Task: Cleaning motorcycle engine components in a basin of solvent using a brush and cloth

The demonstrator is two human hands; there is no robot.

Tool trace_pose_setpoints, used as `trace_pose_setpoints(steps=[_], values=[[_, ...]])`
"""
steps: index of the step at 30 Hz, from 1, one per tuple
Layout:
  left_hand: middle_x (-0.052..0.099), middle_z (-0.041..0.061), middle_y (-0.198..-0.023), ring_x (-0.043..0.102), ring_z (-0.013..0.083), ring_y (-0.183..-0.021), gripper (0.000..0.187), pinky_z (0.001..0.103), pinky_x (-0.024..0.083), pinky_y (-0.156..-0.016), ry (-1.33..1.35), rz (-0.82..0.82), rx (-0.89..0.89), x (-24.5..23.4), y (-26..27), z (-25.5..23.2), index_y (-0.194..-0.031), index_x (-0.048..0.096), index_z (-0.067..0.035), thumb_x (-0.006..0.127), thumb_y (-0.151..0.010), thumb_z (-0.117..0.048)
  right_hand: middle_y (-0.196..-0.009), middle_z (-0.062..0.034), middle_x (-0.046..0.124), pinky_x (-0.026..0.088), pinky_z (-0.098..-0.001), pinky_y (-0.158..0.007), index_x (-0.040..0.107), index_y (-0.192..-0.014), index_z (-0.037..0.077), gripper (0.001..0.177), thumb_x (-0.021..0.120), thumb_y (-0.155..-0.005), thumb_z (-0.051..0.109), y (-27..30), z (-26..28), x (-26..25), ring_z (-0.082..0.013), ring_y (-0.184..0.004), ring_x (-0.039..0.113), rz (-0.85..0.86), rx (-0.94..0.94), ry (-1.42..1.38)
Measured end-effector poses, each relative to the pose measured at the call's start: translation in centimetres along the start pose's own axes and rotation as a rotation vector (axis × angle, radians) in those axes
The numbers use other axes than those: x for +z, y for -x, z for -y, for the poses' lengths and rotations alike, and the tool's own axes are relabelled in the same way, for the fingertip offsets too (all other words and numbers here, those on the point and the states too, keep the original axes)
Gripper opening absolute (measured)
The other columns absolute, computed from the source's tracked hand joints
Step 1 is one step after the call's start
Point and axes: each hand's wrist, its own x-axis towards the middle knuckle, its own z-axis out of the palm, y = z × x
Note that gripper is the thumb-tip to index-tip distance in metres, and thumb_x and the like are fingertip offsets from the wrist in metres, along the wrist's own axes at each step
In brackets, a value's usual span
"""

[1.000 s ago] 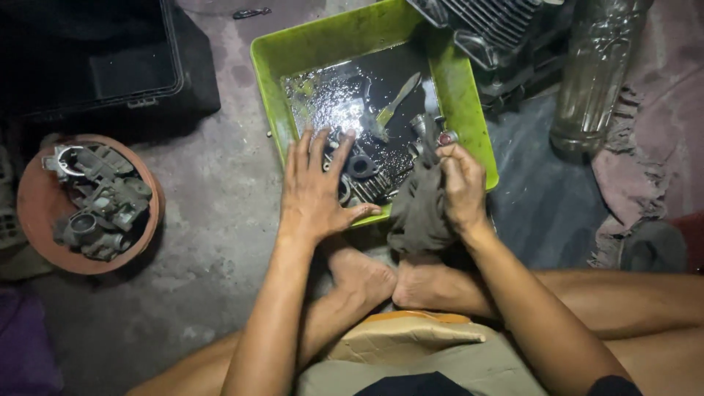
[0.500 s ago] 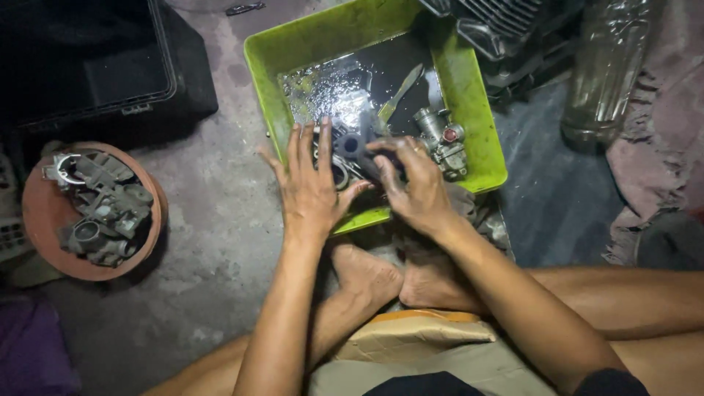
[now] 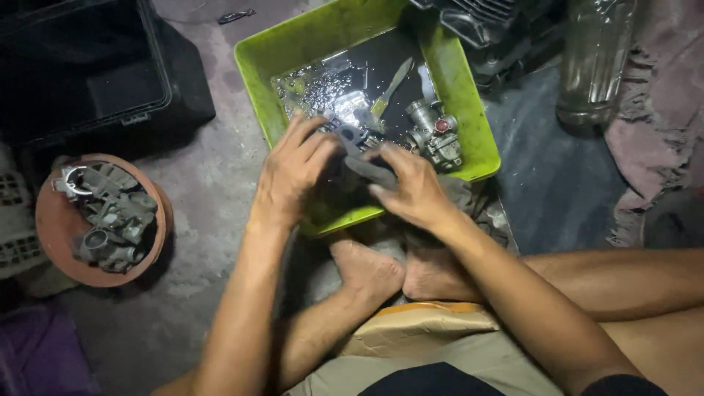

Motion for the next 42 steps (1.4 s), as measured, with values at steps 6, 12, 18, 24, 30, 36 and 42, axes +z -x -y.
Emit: trace_pose_setpoints(steps=[6, 12, 18, 24, 30, 36, 42], values=[[0.053, 0.003, -0.096, 0.057, 0.0222, -0.086, 0.029, 0.033, 0.056, -0.071, -0.095, 0.171, 0.082, -0.4, -1.6, 0.7, -0.128, 0.055, -0.019, 0.058, -0.102, -0.009, -0.099, -0.0204, 0.075, 0.056, -0.0507, -0.088, 0.071, -0.107, 0.000, 0.035, 0.077, -0.073, -0.008, 1.3, -1.3, -0.2, -0.0427, -0.097, 0.073, -0.091, 0.174, 0.162], [0.064, 0.002, -0.101, 0.056, 0.0268, -0.103, 0.013, 0.036, 0.051, -0.085, 0.275, 0.343, 0.001, 1.7, -2.0, 2.8, -0.108, 0.064, -0.017, 0.058, -0.100, -0.009, -0.096, -0.0259, 0.073, 0.057, -0.0511, -0.086, 0.072, -0.108, -0.004, 0.033, 0.081, -0.078, 0.003, 1.0, -2.5, 0.0, -0.0451, -0.094, 0.072, -0.016, 0.268, 0.261], [0.068, -0.008, -0.108, 0.051, 0.0196, -0.110, 0.010, 0.029, 0.047, -0.084, 0.004, 0.374, 0.014, -0.7, -2.7, 2.2, -0.103, 0.067, -0.026, 0.066, -0.098, -0.017, -0.095, -0.0347, 0.068, 0.055, -0.0597, -0.081, 0.065, -0.108, -0.013, 0.041, 0.082, -0.074, 0.004, 0.5, -0.4, 0.3, -0.0536, -0.091, 0.069, -0.056, 0.103, 0.216], [0.067, -0.001, -0.086, 0.058, 0.0220, -0.096, 0.010, 0.032, 0.049, -0.079, -0.147, 0.189, 0.228, -0.3, -1.7, 1.9, -0.086, 0.068, -0.023, 0.068, -0.094, -0.017, -0.099, -0.0303, 0.064, 0.055, -0.0617, -0.078, 0.063, -0.108, -0.007, 0.046, 0.085, -0.069, 0.004, 1.2, -1.3, 0.7, -0.0537, -0.091, 0.066, 0.053, 0.025, 0.365], [0.061, 0.006, -0.085, 0.059, 0.0265, -0.098, 0.013, 0.036, 0.049, -0.083, -0.145, 0.100, 0.279, 1.1, -1.1, 2.9, -0.081, 0.065, -0.017, 0.067, -0.093, -0.012, -0.103, -0.0167, 0.061, 0.055, -0.0484, -0.084, 0.070, -0.102, 0.006, 0.027, 0.080, -0.081, 0.021, 1.9, -1.6, 1.1, -0.0405, -0.097, 0.066, 0.035, -0.010, 0.491], [0.069, 0.000, -0.097, 0.065, 0.0200, -0.103, 0.004, 0.036, 0.052, -0.090, -0.182, 0.099, 0.271, -0.1, -2.0, -0.4, -0.098, 0.069, -0.022, 0.066, -0.096, -0.021, -0.101, -0.0259, 0.067, 0.056, -0.0502, -0.088, 0.065, -0.112, -0.003, 0.042, 0.079, -0.073, 0.005, 2.0, -2.0, 1.8, -0.0461, -0.098, 0.069, 0.086, 0.068, 0.512], [0.067, 0.006, -0.105, 0.064, 0.0262, -0.108, 0.013, 0.042, 0.051, -0.096, -0.064, 0.112, 0.254, 1.5, 0.8, 1.5, -0.107, 0.069, -0.019, 0.067, -0.095, -0.019, -0.109, -0.0186, 0.062, 0.053, -0.0497, -0.090, 0.069, -0.112, 0.006, 0.046, 0.083, -0.069, 0.005, 1.3, -0.4, 1.2, -0.0416, -0.107, 0.064, 0.041, 0.094, 0.547]])
